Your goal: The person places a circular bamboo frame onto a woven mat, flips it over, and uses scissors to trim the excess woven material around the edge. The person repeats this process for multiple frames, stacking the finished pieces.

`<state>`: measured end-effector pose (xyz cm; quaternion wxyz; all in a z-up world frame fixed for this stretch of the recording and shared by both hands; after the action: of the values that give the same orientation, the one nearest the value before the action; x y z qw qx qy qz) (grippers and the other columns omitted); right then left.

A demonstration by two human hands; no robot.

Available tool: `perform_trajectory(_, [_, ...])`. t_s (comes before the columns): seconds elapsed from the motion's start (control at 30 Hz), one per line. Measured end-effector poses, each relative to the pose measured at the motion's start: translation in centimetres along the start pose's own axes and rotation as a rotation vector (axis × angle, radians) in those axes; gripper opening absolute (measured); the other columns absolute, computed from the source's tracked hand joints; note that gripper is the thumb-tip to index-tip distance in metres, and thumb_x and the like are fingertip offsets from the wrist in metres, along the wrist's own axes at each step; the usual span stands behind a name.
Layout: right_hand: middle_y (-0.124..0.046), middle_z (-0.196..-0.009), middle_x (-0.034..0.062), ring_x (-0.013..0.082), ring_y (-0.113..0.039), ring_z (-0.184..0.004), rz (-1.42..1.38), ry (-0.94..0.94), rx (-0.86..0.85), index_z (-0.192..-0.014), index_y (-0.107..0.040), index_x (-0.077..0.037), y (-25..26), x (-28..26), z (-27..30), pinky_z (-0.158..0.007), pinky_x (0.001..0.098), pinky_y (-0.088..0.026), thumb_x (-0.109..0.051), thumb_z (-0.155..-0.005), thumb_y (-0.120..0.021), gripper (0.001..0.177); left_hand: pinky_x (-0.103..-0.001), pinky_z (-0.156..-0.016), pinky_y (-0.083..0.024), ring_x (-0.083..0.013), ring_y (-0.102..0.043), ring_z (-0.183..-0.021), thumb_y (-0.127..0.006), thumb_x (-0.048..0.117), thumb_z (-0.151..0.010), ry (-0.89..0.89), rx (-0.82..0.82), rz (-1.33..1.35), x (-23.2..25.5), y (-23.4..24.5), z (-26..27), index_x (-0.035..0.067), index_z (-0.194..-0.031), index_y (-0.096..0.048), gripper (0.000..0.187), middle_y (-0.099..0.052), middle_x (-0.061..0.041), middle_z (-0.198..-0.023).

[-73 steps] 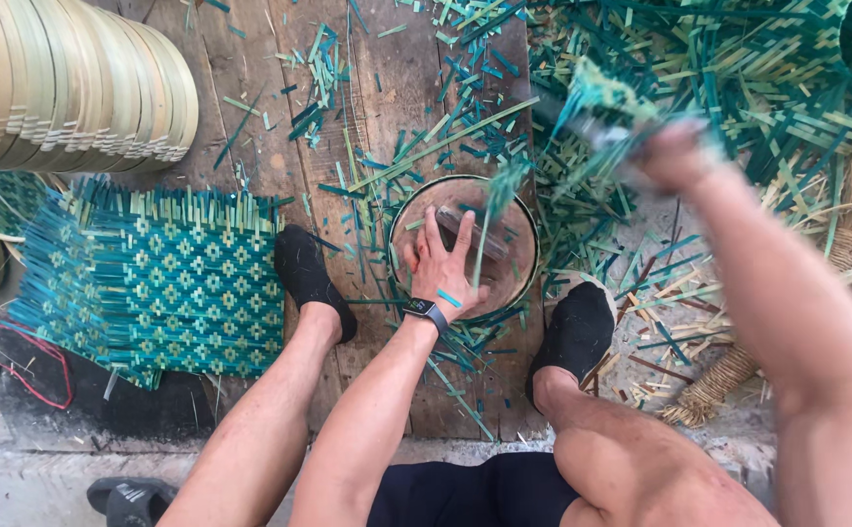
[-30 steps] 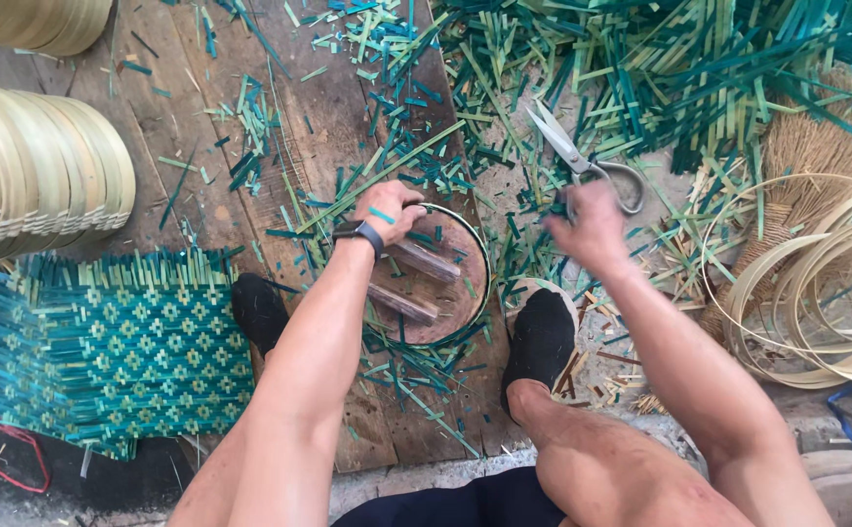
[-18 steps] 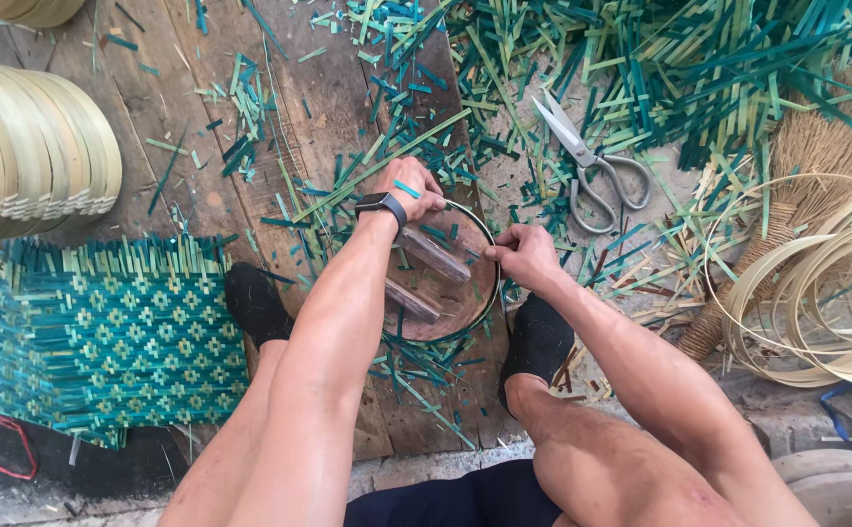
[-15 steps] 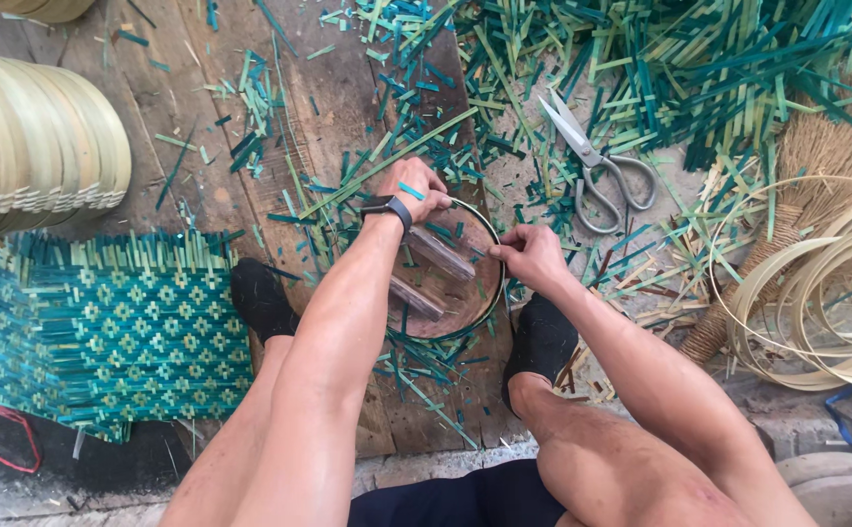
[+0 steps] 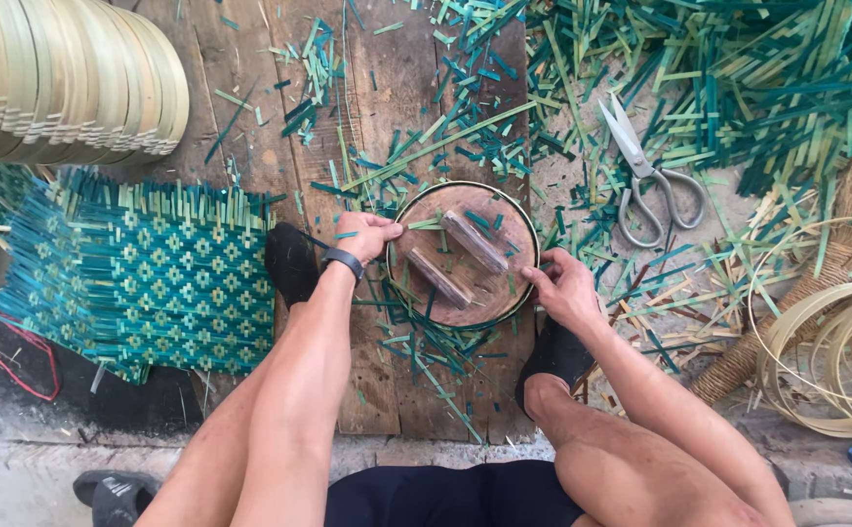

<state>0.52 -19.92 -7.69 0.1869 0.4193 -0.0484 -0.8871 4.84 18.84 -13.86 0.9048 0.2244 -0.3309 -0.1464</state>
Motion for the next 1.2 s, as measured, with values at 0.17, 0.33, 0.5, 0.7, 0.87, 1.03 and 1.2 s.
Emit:
perform_trajectory(0.17, [-0.075, -0.089, 0.0082, 0.0115, -0.067, -0.074, -0.059, 0.099, 0.130, -0.117, -0.070, 0.003, 1.7, -1.1, -2.9, -0.065, 0.0270, -0.055, -0.021, -0.090, -0.080, 0.037, -0.027, -0.071, -0.055, -0.0102, -0.069, -0.076, -0.088, 0.022, -0.079, -0.056, 0.098, 0.206, 0.9, -0.5, 2.0, 0.001, -0.098, -0.083, 0.029, -0.080, -0.006, -0.089])
perform_trajectory(0.33, [-0.074, -0.096, 0.0095, 0.0154, -0.069, -0.078, -0.377, -0.088, -0.067, -0.119, -0.064, 0.007, 1.9, 0.9, -3.8, -0.068, 0.0290, -0.059, -0.014, -0.087, -0.080, 0.041, -0.040, -0.077, -0.063, -0.0223, -0.073, -0.089, -0.073, 0.011, -0.085, 0.379, 0.111, 0.490, -3.2, -6.4, 9.1, -0.002, -0.127, -0.068, 0.044, -0.075, -0.011, -0.108])
perform_trajectory(0.5, [-0.069, -0.095, 0.0103, 0.0180, -0.071, -0.080, -0.562, -0.148, -0.047, -0.105, -0.061, 0.006, 0.1, 3.9, -3.4, -0.071, 0.0371, -0.065, -0.007, -0.088, -0.077, 0.027, -0.043, -0.079, -0.063, -0.0259, -0.071, -0.088, -0.078, 0.011, -0.086, 0.393, 0.041, 0.975, -6.1, -10.4, 12.2, -0.007, -0.126, -0.055, 0.050, -0.071, -0.012, -0.104])
perform_trajectory(0.7, [-0.064, -0.088, 0.0083, 0.0177, -0.067, -0.075, -0.569, -0.092, 0.010, -0.098, -0.056, 0.002, -0.9, 5.1, -4.2, -0.065, 0.0387, -0.066, -0.004, -0.089, -0.075, 0.022, -0.036, -0.064, -0.060, -0.0195, -0.067, -0.074, -0.078, 0.009, -0.089, 0.387, 0.121, 0.853, -6.5, -11.0, 10.8, -0.006, -0.113, -0.065, 0.031, -0.071, -0.011, -0.095])
perform_trajectory(0.87, [-0.065, -0.089, 0.0092, 0.0174, -0.067, -0.075, -0.449, -0.071, 0.079, -0.101, -0.057, 0.004, -1.5, 3.7, -2.6, -0.064, 0.0361, -0.066, -0.006, -0.092, -0.072, 0.020, -0.034, -0.059, -0.057, -0.0180, -0.066, -0.070, -0.079, 0.012, -0.089, 0.376, 0.178, 0.836, -6.1, -11.4, 12.1, -0.005, -0.109, -0.066, 0.029, -0.071, -0.009, -0.093])
perform_trajectory(1.03, [-0.062, -0.110, 0.0220, 0.0323, -0.064, -0.100, 0.259, 0.291, 0.340, -0.121, -0.060, 0.004, 1.4, -3.0, 0.1, -0.090, 0.0464, -0.055, -0.019, -0.085, -0.084, 0.049, -0.032, -0.070, -0.060, -0.0141, -0.071, -0.084, -0.080, 0.024, -0.086, 0.297, 0.231, 0.851, -3.6, -8.9, 12.1, 0.003, -0.119, -0.066, 0.042, -0.073, -0.003, -0.103])
perform_trajectory(1.2, [-0.045, -0.139, 0.0301, 0.0457, -0.042, -0.129, 0.480, 0.697, 0.234, -0.147, -0.034, 0.007, -0.2, -12.5, 1.9, -0.109, 0.0538, -0.035, -0.046, -0.062, -0.098, 0.119, -0.036, -0.070, -0.053, -0.0198, -0.063, -0.083, -0.075, 0.044, -0.093, 0.293, 0.060, 0.893, 1.6, -4.5, 10.5, 0.004, -0.124, -0.070, 0.052, -0.066, -0.007, -0.101])
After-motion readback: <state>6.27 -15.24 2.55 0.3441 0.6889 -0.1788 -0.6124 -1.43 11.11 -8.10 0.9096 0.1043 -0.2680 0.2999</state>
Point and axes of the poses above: each hand's wrist, its own z-axis away from the middle knuckle, its own y-axis out of the back of the hand, x = y × z, the point moved 3 cm from there along -z, towards the middle knuckle
